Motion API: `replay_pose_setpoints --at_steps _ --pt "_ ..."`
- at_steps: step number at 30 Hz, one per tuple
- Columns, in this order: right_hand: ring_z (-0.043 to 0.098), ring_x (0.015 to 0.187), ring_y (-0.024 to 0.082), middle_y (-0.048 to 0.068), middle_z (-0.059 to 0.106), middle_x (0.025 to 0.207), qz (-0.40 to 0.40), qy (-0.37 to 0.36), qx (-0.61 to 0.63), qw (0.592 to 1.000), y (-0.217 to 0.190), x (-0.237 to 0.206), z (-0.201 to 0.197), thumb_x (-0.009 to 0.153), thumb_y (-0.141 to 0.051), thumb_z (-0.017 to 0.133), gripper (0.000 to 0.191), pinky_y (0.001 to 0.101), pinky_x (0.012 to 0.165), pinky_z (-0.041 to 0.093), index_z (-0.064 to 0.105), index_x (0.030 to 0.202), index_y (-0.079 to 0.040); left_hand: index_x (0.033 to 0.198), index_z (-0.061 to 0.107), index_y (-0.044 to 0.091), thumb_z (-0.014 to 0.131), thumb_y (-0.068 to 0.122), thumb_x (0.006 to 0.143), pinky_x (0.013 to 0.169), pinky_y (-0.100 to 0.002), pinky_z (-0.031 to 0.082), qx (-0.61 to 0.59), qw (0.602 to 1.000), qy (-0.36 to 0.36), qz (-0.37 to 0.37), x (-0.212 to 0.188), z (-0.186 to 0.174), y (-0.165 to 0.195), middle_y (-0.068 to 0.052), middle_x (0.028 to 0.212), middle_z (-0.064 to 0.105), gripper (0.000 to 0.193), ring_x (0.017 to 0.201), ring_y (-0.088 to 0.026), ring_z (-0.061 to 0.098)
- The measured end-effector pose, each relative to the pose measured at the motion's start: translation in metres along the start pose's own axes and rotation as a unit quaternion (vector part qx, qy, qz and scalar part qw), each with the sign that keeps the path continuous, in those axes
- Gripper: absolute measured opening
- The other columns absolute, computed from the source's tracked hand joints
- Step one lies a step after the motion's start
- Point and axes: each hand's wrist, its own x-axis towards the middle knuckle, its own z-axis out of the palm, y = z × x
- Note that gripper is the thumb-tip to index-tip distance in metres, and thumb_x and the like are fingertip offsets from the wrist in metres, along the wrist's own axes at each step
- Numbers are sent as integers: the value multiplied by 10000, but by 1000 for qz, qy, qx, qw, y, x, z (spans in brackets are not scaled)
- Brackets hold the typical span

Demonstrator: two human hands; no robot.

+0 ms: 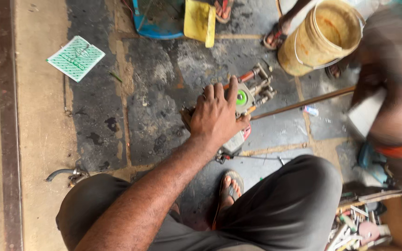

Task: The person sits on the workshop floor repairing a small engine-driven pump unit. They hold the engine steady by hand, use a spanner to loosen and tighten fasteners, reposition the unit, and work on its components with a screwdriver.

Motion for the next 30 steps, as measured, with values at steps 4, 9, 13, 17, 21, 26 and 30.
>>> replay_pose_setpoints --at_steps 4,9,13,17,21,26,30 --pt "710 1001 343 210 624 1178 79 -383 -118 913 44 30 -21 1055 -514 384 640 498 844 551 550 1632 -294 1543 287 -3 687 712 832 873 -480 560 -16 999 -29 -4 0 -4 2 -243 1202 560 1086 1110 -344 556" --pt "233 1562 379 258 313 1643 -84 -589 447 668 30 51 -18 1037 -739 175 919 570 1263 125 708 1267 -27 1538 288 2 701 704 804 878 -497 554 -11 1000 -2 -3 -1 -5 3 -247 1236 559 1096 1122 -354 555" --pt "592 1229 430 287 624 1264 -147 -306 723 602 -7 13 35 1092 -529 424 632 611 1180 408 729 881 -16 1560 283 7 714 706 783 889 -524 555 -18 1000 16 -2 2 -6 5 -267 1286 555 1132 1155 -391 552" --pt "710 737 297 167 753 798 -21 -237 419 876 -17 -35 24 1022 -449 613 491 420 675 586 650 865 15 1547 298 2 694 685 861 890 -496 557 -35 999 -14 -5 6 -16 12 -247 1247 573 1046 1142 -367 561" --pt "645 717 191 41 632 722 -123 -254 619 732 -39 -89 33 1050 -695 395 695 361 721 506 510 742 -83 1567 274 3 699 664 819 870 -469 571 -35 999 -36 -14 17 -27 17 -271 1292 548 1085 1168 -378 552" --pt "484 696 187 17 528 753 -85 -188 629 750 -31 -104 41 997 -869 329 867 350 676 399 505 771 -51 1542 325 18 681 646 842 853 -458 584 -14 1000 -22 -15 16 -30 29 -260 1259 574 1006 1154 -366 580" --pt "446 792 184 36 536 914 -41 -97 699 707 -16 -79 32 955 -884 325 892 334 757 378 583 976 -30 1558 296 13 615 715 874 866 -436 587 31 996 -82 -20 12 -31 31 -246 1192 591 1031 1104 -335 600"
